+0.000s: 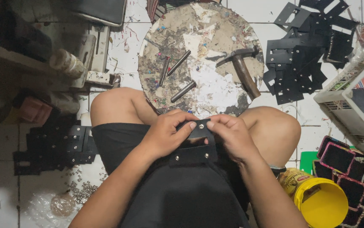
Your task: Attaching metal studs or rivets to black leather components using a hammer and a setting tool on a circular workbench.
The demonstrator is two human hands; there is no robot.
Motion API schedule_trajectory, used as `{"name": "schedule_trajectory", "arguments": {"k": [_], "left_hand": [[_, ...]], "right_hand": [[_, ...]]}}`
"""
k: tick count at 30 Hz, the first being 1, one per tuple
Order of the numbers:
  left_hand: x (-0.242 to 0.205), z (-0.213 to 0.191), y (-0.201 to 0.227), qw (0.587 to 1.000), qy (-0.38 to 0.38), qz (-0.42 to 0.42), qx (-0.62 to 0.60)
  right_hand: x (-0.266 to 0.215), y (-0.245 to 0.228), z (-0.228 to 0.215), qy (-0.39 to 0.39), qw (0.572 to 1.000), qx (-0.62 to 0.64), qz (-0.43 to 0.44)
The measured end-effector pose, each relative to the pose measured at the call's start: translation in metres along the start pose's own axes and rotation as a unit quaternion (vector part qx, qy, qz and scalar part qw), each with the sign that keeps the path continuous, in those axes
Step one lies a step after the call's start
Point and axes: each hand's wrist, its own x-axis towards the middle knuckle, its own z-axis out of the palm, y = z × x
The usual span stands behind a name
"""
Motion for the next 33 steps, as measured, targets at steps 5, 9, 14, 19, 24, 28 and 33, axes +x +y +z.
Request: {"name": "schedule_trajectory", "arguments": {"k": [5,9,14,19,24,28,33], "left_hand": [[0.018,-0.002,-0.017,0.995,-0.036,-0.014,0.095],[0.046,-0.014,-0.047,0.983,0.047,0.005,0.179],[0.067,-0.059,-0.084,0.951,0.152,-0.061,0.262],[0.082,-0.073,-0.109,0.946,0.163,-0.125,0.252],[0.096,-0.077,-0.098,0.943,0.137,-0.170,0.251],[0.105,-0.075,-0.096,0.941,0.112,-0.206,0.246],[0.108,-0.074,-0.108,0.934,0.117,-0.237,0.241]], "right_hand": [[0.027,0.002,-0.023,-0.054,0.960,-0.262,-0.086],[0.039,-0.016,-0.038,-0.002,0.944,-0.324,-0.058],[0.066,-0.003,-0.075,0.125,0.961,-0.243,-0.046],[0.082,0.014,-0.078,0.158,0.975,-0.146,-0.057],[0.088,0.013,-0.057,0.210,0.947,-0.223,-0.096],[0.095,0.029,-0.061,0.248,0.923,-0.276,-0.106],[0.095,0.019,-0.056,0.241,0.923,-0.277,-0.114]]}}
